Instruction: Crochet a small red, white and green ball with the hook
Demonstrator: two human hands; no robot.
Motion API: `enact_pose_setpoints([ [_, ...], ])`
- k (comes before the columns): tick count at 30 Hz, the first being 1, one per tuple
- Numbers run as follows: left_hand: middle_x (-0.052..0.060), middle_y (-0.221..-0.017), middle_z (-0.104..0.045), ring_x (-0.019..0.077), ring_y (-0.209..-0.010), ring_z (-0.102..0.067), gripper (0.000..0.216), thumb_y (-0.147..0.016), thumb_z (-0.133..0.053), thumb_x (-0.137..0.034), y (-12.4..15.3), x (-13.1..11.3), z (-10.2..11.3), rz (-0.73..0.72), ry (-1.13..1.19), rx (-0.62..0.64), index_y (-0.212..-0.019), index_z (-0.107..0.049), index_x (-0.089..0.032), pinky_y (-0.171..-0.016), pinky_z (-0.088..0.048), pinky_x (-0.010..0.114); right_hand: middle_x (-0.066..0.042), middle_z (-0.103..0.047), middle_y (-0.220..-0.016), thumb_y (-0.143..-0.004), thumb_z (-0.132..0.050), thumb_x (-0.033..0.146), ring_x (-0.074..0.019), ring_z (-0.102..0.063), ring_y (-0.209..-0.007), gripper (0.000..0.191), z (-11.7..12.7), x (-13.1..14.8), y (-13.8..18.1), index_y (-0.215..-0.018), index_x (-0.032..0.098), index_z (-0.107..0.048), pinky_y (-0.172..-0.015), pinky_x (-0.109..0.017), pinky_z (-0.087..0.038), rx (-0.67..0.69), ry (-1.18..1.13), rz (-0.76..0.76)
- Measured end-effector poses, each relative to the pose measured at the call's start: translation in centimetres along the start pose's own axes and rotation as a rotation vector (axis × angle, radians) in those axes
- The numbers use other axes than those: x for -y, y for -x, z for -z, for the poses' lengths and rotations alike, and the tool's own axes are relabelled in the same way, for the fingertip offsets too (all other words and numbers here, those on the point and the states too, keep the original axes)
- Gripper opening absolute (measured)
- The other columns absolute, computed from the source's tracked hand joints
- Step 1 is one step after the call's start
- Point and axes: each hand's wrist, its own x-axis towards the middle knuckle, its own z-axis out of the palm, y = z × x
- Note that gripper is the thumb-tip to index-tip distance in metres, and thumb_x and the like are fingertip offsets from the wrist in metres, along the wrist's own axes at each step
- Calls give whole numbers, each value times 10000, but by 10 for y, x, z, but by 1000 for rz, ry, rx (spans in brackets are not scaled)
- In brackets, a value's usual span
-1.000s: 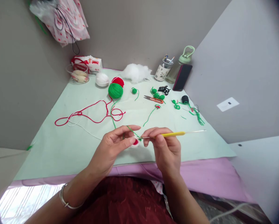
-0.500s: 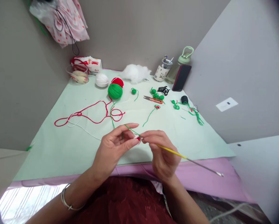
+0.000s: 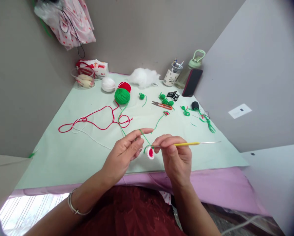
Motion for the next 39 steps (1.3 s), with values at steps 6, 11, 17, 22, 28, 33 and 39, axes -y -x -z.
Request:
enact_pose_setpoints([
  [6,-54,-683,-425,126,-601,-346,404,-1008,-652,-473,-1,-5,6,-42,-74,-21,-1312,-765,-231,-592,-339,273,-36,-795,-913,-1064,-617,294,-180,-699,-780,160,4,5,-1,-1003,258,-761,-731,-359,-573,60,47,36],
  [11,31,-980,-641,133,-656,-437,489,-1046,-540,-571,0,-5,8,-57,-107,9,-1368,-737,-260,-652,-414,293,-40,-788,-890,-1066,-606,271,-190,-716,-813,160,6,8,-1,-1018,254,-758,-760,-370,-589,86,99,55],
  [17,-24,-697,-538,143,-571,-364,532,-1058,-479,-599,-2,-2,2,8,-172,141,-1377,-736,-260,-571,-345,292,-45,-791,-903,-1066,-601,263,-200,-744,-881,167,6,11,-2,-1028,243,-763,-795,-371,-610,135,102,76],
  [22,-64,-631,-384,138,-577,-355,403,-1060,-563,-457,1,-4,5,-76,-274,31,-1356,-732,-244,-557,-323,274,-56,-794,-894,-1071,-577,242,-212,-751,-858,188,6,15,-2,-1015,238,-756,-753,-377,-614,164,235,119],
  [28,-4,-854,-654,136,-732,-603,297,-1025,-620,-238,7,-5,3,-312,-358,-104,-1290,-754,-248,-748,-523,266,-61,-805,-1005,-1052,-553,125,-206,-750,-950,240,5,19,2,-1132,250,-742,-820,-378,-601,187,497,248],
  [33,27,-957,-762,166,-848,-712,198,-940,-758,-217,10,2,-3,-345,-302,-248,-1126,-815,-248,-847,-595,290,-65,-802,-1042,-1025,-557,81,-213,-751,-974,279,2,16,8,-1175,253,-717,-823,-378,-596,130,608,293],
  [39,24,-986,-774,164,-901,-731,232,-917,-781,-238,10,3,-3,-251,-203,-256,-1148,-804,-242,-880,-622,277,-73,-797,-1023,-1035,-567,128,-220,-758,-919,245,-9,8,9,-1153,273,-725,-773,-377,-612,42,683,364],
])
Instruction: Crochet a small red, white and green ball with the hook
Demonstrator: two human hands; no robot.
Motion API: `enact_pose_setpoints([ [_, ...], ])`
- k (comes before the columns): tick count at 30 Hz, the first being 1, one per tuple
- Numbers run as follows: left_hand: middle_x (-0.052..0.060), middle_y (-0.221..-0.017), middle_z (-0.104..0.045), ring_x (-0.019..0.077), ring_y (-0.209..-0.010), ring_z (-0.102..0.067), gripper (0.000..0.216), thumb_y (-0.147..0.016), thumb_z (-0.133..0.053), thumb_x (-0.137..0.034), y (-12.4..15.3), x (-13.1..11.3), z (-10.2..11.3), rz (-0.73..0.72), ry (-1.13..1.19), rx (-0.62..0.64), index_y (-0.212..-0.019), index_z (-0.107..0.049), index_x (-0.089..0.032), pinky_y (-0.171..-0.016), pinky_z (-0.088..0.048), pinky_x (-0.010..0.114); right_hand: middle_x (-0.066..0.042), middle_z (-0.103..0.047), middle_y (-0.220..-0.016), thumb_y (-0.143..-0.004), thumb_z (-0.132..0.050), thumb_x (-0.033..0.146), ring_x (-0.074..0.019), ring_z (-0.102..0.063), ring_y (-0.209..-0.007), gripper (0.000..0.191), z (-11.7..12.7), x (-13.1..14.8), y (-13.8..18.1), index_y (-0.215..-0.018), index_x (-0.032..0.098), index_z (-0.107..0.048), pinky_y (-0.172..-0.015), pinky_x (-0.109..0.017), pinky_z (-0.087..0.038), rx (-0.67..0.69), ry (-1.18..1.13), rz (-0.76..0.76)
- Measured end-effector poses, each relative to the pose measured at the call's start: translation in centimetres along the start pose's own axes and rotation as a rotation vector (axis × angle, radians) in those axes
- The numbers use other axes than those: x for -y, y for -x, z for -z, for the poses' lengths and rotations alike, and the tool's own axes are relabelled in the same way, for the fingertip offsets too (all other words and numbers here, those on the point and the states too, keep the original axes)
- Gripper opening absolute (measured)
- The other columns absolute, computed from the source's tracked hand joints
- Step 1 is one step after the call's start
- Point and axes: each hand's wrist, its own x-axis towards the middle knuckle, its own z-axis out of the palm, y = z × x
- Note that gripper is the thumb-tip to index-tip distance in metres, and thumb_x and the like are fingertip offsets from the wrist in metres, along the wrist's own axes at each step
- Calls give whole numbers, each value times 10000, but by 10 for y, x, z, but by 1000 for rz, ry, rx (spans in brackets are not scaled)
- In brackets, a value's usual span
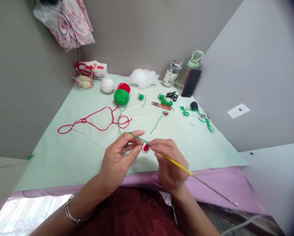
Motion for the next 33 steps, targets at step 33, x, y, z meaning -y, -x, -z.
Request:
enact_pose_setpoints([
  [33,-27,-869,-682,117,-838,-607,379,-827,-900,-258,-6,7,-3,273,379,84,-1197,-825,-293,-820,-492,234,-38,-774,-964,-1009,-649,110,-180,-735,-856,260,-15,1,2,-1124,291,-797,-759,-336,-622,-97,-204,-199],
])
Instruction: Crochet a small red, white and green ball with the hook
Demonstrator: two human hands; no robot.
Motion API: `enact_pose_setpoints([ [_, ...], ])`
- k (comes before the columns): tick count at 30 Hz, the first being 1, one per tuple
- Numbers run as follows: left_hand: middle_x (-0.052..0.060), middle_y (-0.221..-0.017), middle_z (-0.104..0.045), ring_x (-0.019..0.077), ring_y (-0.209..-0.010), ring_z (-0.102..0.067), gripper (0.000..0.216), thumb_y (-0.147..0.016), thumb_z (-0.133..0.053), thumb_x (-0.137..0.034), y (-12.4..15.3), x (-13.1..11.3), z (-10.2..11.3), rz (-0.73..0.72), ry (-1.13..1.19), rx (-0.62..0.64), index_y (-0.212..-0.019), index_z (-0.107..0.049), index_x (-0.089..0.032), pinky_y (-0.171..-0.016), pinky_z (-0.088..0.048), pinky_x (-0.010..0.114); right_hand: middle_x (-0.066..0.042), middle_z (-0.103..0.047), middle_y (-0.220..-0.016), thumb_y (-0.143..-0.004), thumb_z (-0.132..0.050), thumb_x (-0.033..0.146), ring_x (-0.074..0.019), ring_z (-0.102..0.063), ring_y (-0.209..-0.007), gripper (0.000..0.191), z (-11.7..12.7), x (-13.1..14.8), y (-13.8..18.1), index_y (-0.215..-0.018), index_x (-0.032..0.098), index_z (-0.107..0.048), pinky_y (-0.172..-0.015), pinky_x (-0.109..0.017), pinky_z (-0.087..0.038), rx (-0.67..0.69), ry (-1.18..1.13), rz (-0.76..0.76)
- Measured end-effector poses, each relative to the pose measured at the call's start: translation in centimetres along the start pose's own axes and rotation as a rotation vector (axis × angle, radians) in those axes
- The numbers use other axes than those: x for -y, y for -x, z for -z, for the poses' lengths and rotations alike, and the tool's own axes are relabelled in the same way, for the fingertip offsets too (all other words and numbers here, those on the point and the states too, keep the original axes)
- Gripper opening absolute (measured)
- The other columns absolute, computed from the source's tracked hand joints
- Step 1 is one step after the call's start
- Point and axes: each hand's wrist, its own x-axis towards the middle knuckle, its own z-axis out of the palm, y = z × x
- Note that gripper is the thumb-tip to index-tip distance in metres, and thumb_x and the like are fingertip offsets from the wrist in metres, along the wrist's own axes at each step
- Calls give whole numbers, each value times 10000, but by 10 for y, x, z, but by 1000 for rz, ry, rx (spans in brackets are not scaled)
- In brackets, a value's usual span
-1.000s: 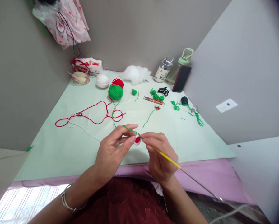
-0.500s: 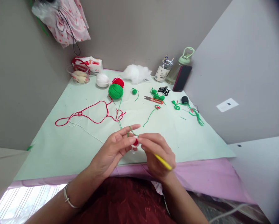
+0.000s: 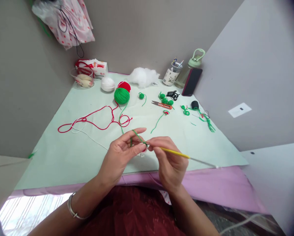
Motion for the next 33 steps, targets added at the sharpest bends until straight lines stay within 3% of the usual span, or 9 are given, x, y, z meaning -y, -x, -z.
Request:
enact_pose_setpoints([
  [3,-19,-825,-685,112,-782,-607,415,-790,-930,-283,0,1,-3,80,134,-3,-1191,-830,-242,-800,-499,240,-70,-760,-1065,-973,-678,66,-206,-744,-935,376,-1,-3,6,-1244,305,-781,-752,-344,-631,26,247,214],
  [5,1,-844,-696,104,-748,-601,443,-755,-951,-313,-1,0,-2,195,228,44,-1169,-840,-201,-763,-504,233,-74,-761,-1077,-974,-678,78,-210,-741,-943,366,1,-4,6,-1242,303,-785,-723,-335,-628,34,269,252],
  [8,13,-847,-696,83,-711,-602,406,-750,-948,-295,-5,-2,4,284,280,90,-1127,-858,-174,-712,-497,197,-40,-757,-926,-1012,-640,122,-182,-715,-828,252,6,-4,-2,-1117,283,-803,-705,-326,-606,-13,52,45],
  [12,-11,-820,-676,73,-724,-614,300,-786,-916,-245,-6,-4,7,187,212,57,-1081,-872,-221,-736,-502,175,-14,-725,-848,-1033,-650,238,-138,-646,-667,154,8,-4,-10,-1000,259,-799,-646,-306,-558,-50,-297,-235],
  [17,-22,-864,-686,95,-813,-631,412,-783,-931,-225,0,-3,1,84,99,39,-1174,-842,-322,-793,-524,197,-45,-801,-994,-1013,-695,254,-166,-697,-833,142,2,-6,-7,-1022,277,-835,-728,-312,-567,39,-345,-229],
  [23,-33,-828,-658,82,-823,-637,357,-796,-924,-227,1,-6,5,65,37,47,-1135,-856,-317,-818,-531,182,-25,-798,-948,-1021,-688,311,-139,-682,-740,132,4,-5,-9,-992,268,-809,-714,-296,-569,9,-462,-356],
  [28,-41,-832,-659,20,-565,-548,307,-817,-910,-266,0,-9,6,78,-26,44,-1118,-861,-302,-525,-438,144,-25,-794,-887,-1007,-699,408,-131,-659,-652,201,5,-1,-16,-916,235,-745,-655,-291,-572,-11,-536,-434],
  [33,-43,-763,-648,60,-559,-622,264,-854,-873,-268,1,-12,3,97,39,89,-1117,-854,-281,-566,-516,188,-21,-797,-930,-1062,-623,342,-129,-698,-711,182,11,-2,-16,-965,240,-737,-696,-287,-571,53,-582,-402],
])
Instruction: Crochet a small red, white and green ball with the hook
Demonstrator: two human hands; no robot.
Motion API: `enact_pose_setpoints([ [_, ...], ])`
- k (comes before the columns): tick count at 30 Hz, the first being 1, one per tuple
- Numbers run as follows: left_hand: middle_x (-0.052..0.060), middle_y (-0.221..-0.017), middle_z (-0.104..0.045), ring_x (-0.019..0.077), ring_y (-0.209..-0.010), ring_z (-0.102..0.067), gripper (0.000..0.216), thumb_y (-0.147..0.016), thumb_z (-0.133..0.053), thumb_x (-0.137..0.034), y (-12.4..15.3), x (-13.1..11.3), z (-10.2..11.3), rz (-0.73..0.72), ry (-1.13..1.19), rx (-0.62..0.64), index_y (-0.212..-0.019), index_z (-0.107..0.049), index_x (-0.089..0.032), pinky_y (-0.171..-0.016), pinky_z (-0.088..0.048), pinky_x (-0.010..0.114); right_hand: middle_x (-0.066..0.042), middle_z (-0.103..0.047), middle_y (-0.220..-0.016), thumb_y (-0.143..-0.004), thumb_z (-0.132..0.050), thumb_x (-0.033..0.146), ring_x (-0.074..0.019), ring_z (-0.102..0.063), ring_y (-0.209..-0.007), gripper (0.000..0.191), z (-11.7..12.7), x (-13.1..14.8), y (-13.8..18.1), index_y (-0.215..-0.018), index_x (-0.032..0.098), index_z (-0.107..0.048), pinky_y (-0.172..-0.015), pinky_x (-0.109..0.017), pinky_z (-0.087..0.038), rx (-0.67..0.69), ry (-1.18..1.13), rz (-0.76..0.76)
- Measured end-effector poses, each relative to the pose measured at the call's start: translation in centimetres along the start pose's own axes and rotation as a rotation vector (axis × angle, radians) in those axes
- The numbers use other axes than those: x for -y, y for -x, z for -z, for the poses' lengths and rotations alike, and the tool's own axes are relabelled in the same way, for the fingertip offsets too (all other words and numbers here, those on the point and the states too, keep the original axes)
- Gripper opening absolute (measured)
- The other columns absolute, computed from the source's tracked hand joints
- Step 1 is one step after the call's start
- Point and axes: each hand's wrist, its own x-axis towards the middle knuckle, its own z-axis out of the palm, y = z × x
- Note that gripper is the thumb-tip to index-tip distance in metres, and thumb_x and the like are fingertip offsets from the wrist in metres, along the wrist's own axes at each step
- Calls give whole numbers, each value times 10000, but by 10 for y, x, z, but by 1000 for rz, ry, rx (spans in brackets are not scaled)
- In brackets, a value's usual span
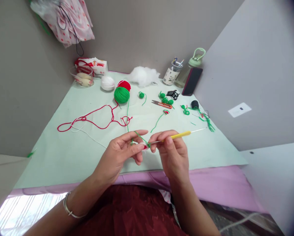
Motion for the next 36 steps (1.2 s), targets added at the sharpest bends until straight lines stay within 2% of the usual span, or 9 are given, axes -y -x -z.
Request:
enact_pose_setpoints([
  [8,-47,-811,-643,18,-544,-517,309,-844,-885,-261,0,1,3,-64,-111,-51,-1147,-844,-302,-516,-453,141,-37,-774,-979,-1088,-536,202,-168,-716,-837,215,1,5,8,-1074,251,-744,-755,-338,-579,44,351,277],
  [17,-33,-838,-664,58,-626,-557,332,-824,-895,-229,4,1,-4,-172,-190,-154,-1147,-839,-285,-566,-531,148,-52,-790,-1030,-1059,-524,108,-205,-746,-990,315,4,1,12,-1214,296,-725,-838,-379,-613,149,633,499],
  [20,-49,-842,-659,41,-536,-535,505,-761,-932,-203,5,1,-9,-106,-56,-140,-1240,-797,-288,-470,-488,149,-62,-782,-1127,-1009,-611,86,-212,-750,-991,417,5,-9,17,-1314,349,-719,-805,-363,-630,122,819,613],
  [23,-69,-730,-611,-2,-400,-383,567,-764,-934,-270,3,0,-9,67,128,-66,-1301,-757,-226,-363,-334,130,-63,-783,-1139,-950,-687,58,-235,-760,-1013,502,5,-13,20,-1332,381,-736,-803,-362,-642,107,969,687],
  [25,-102,-589,-507,-13,-389,-286,533,-782,-923,-283,1,-2,-6,162,209,-32,-1274,-761,-159,-364,-262,108,-60,-787,-1083,-976,-661,79,-225,-756,-967,435,3,-11,18,-1292,361,-758,-787,-361,-638,75,877,652],
  [27,-123,-534,-437,-14,-400,-249,484,-787,-917,-243,-1,-4,-3,176,232,-35,-1235,-773,-129,-377,-249,97,-54,-779,-986,-1023,-610,124,-202,-730,-874,317,0,-7,15,-1208,315,-782,-754,-360,-619,6,684,528],
  [31,-77,-718,-579,-26,-397,-355,455,-782,-917,-211,-1,-5,-3,76,176,-65,-1219,-789,-206,-363,-277,114,-29,-741,-882,-1053,-603,227,-159,-647,-682,198,-3,1,6,-1029,273,-794,-660,-344,-561,-57,308,254],
  [33,-66,-800,-606,-24,-396,-411,434,-790,-913,-221,0,-3,-5,43,128,-58,-1208,-799,-250,-359,-299,125,-35,-762,-923,-1043,-631,244,-162,-663,-711,179,-5,0,3,-1020,277,-805,-667,-340,-564,-23,283,233],
  [36,-54,-845,-626,-13,-413,-456,394,-808,-900,-232,1,1,-8,0,60,-65,-1190,-811,-265,-375,-353,140,-53,-800,-982,-1033,-646,226,-192,-710,-813,183,-8,-4,4,-1055,287,-817,-731,-364,-597,-14,408,299],
])
